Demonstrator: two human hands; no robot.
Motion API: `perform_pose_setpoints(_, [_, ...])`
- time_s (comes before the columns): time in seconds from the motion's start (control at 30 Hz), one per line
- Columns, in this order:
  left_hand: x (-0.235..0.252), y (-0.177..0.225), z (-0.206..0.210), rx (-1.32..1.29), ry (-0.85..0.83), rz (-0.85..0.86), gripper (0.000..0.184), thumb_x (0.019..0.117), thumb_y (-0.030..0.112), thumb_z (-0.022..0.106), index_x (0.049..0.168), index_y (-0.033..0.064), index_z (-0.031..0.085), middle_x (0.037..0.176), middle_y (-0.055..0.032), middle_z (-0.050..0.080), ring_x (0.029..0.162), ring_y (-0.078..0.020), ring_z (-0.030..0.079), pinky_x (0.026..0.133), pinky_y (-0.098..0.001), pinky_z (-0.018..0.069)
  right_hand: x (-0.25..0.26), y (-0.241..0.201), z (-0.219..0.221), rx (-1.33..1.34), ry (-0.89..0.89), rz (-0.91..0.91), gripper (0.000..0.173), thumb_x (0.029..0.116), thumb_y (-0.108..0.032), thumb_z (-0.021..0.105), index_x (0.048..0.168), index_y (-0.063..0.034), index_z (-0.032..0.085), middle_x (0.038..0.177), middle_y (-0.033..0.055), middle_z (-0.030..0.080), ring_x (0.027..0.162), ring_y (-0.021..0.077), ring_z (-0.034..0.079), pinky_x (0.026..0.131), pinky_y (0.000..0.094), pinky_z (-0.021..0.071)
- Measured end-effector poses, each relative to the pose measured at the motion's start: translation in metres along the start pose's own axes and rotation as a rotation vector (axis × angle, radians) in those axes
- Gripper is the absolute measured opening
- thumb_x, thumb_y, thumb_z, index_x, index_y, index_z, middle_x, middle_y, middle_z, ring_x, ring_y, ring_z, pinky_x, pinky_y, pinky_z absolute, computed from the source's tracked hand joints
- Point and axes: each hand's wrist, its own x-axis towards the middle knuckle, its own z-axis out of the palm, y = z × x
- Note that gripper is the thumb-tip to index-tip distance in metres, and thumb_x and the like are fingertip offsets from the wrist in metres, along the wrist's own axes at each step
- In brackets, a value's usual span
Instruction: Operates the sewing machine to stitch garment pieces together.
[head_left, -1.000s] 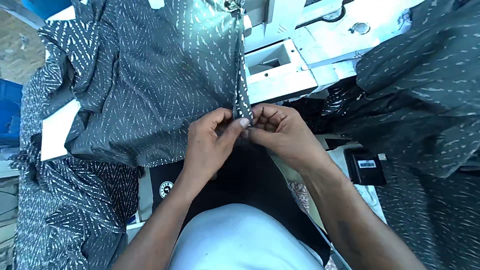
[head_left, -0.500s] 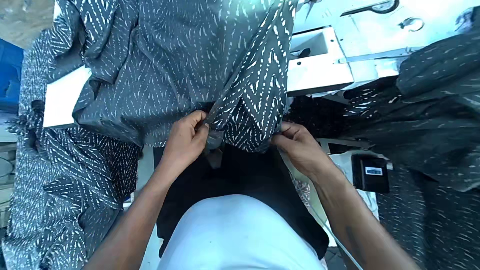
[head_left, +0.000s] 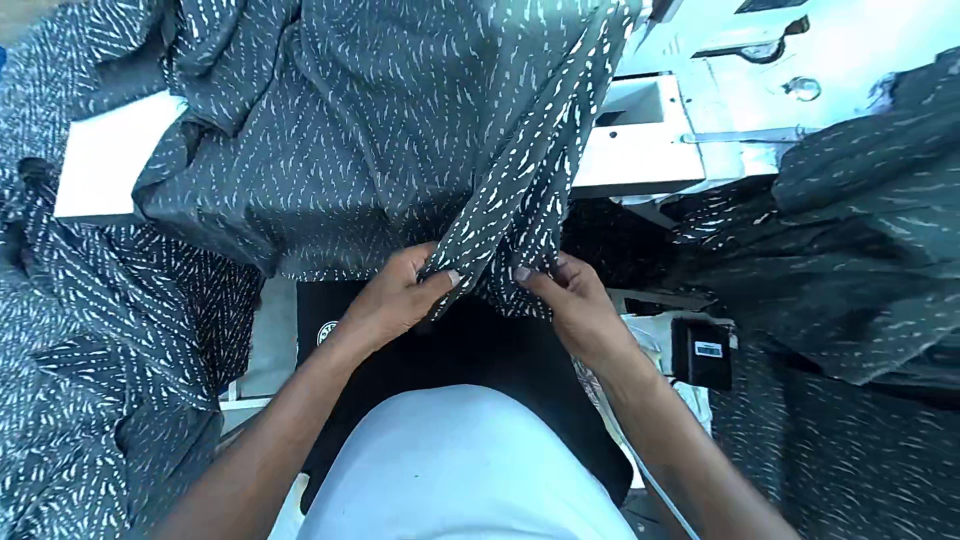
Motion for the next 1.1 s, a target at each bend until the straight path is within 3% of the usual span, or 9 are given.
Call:
perform_pose_setpoints(0.1, [-0.015,-0.011,-0.018,-0.002,0.074,0.041,0.018,0.1013,0.003,0.060,0.116,0.0020,0.069,0.104,-0.0074,0.074,0.094,-0.0142,0.071,0.085,-0.0318,0.0603,-0.020,0.003,-0.020,-0.107,-0.014,0.017,0.015,0.0955,-0.011,0.066,0.109,-0.0068,0.072,0.095,0.0045,0.075,0.084,0.0106,0.071,0.079,0.0299,0.0617])
perform_pose_setpoints(0.23, [-0.048,0.000,-0.054,0.065,0.366,0.232,0.014,0.0928,0.004,0.071,0.107,0.0063,0.074,0.095,-0.0024,0.075,0.084,-0.0099,0.071,0.076,-0.0277,0.0614,-0.048,-0.024,-0.007,-0.824,0.166,-0.463,0.020,0.0967,-0.028,0.068,0.099,-0.0088,0.069,0.081,0.0003,0.066,0.068,0.0084,0.063,0.059,0.0302,0.0551])
perform_pose_setpoints(0.33, [-0.063,0.010,-0.079,-0.113,0.501,0.440,0.015,0.0940,0.005,0.071,0.108,0.0068,0.070,0.098,-0.0035,0.074,0.086,-0.0114,0.071,0.081,-0.0306,0.0614,-0.052,-0.069,0.047,-0.862,0.080,-0.767,0.052,0.0942,-0.031,0.074,0.138,-0.0151,0.051,0.089,-0.0003,0.068,0.073,0.0066,0.064,0.064,0.0250,0.0562])
perform_pose_setpoints(0.43, [-0.074,0.026,-0.088,-0.172,0.558,0.605,0.013,0.1019,0.017,0.063,0.106,0.0073,0.070,0.099,-0.0031,0.071,0.090,-0.0126,0.069,0.087,-0.0356,0.0600,-0.031,-0.095,0.107,-0.832,-0.147,-1.090,0.019,0.0989,-0.024,0.068,0.114,-0.0129,0.065,0.085,0.0010,0.069,0.074,0.0094,0.066,0.066,0.0241,0.0553])
perform_pose_setpoints(0.6, [-0.072,0.040,-0.088,-0.192,0.683,0.759,0.006,0.0966,0.006,0.068,0.101,0.0035,0.071,0.090,-0.0035,0.069,0.078,-0.0097,0.065,0.074,-0.0278,0.0587,0.009,-0.127,0.146,-1.034,-0.352,-1.345,0.032,0.0998,-0.008,0.055,0.130,-0.0038,0.065,0.087,0.0077,0.070,0.080,0.0195,0.067,0.077,0.0340,0.0563])
perform_pose_setpoints(0.67, [-0.071,0.041,-0.089,-0.236,0.671,0.769,0.010,0.0959,0.003,0.068,0.106,0.0017,0.070,0.091,-0.0053,0.069,0.078,-0.0100,0.066,0.073,-0.0264,0.0589,0.014,-0.138,0.151,-1.090,-0.297,-1.450,0.024,0.1002,-0.006,0.056,0.120,-0.0027,0.069,0.083,0.0099,0.069,0.077,0.0232,0.065,0.078,0.0395,0.0519])
perform_pose_setpoints(0.8, [-0.074,0.041,-0.089,-0.297,0.639,0.759,0.009,0.0992,0.007,0.065,0.105,0.0027,0.071,0.090,-0.0038,0.069,0.077,-0.0082,0.065,0.072,-0.0249,0.0581,0.013,-0.165,0.172,-1.097,-0.229,-1.325,0.016,0.0978,-0.022,0.065,0.100,-0.0131,0.079,0.086,0.0080,0.061,0.081,0.0245,0.056,0.073,0.0430,0.0396])
perform_pose_setpoints(0.93, [-0.078,0.044,-0.086,-0.321,0.613,0.754,0.012,0.1004,0.009,0.064,0.106,0.0022,0.072,0.091,-0.0040,0.070,0.078,-0.0073,0.066,0.072,-0.0239,0.0580,0.028,-0.179,0.186,-1.005,-0.371,-1.089,0.014,0.0939,-0.030,0.070,0.097,-0.0197,0.080,0.097,-0.0039,0.069,0.088,0.0107,0.062,0.080,0.0404,0.0450])
perform_pose_setpoints(1.1, [-0.083,0.043,-0.081,-0.319,0.604,0.737,0.014,0.1018,0.011,0.063,0.108,0.0027,0.072,0.090,-0.0036,0.068,0.075,-0.0071,0.065,0.070,-0.0232,0.0578,0.034,-0.180,0.190,-0.899,-0.391,-0.995,0.011,0.0951,-0.029,0.070,0.097,-0.0209,0.078,0.088,-0.0129,0.072,0.081,-0.0040,0.065,0.074,0.0199,0.0523])
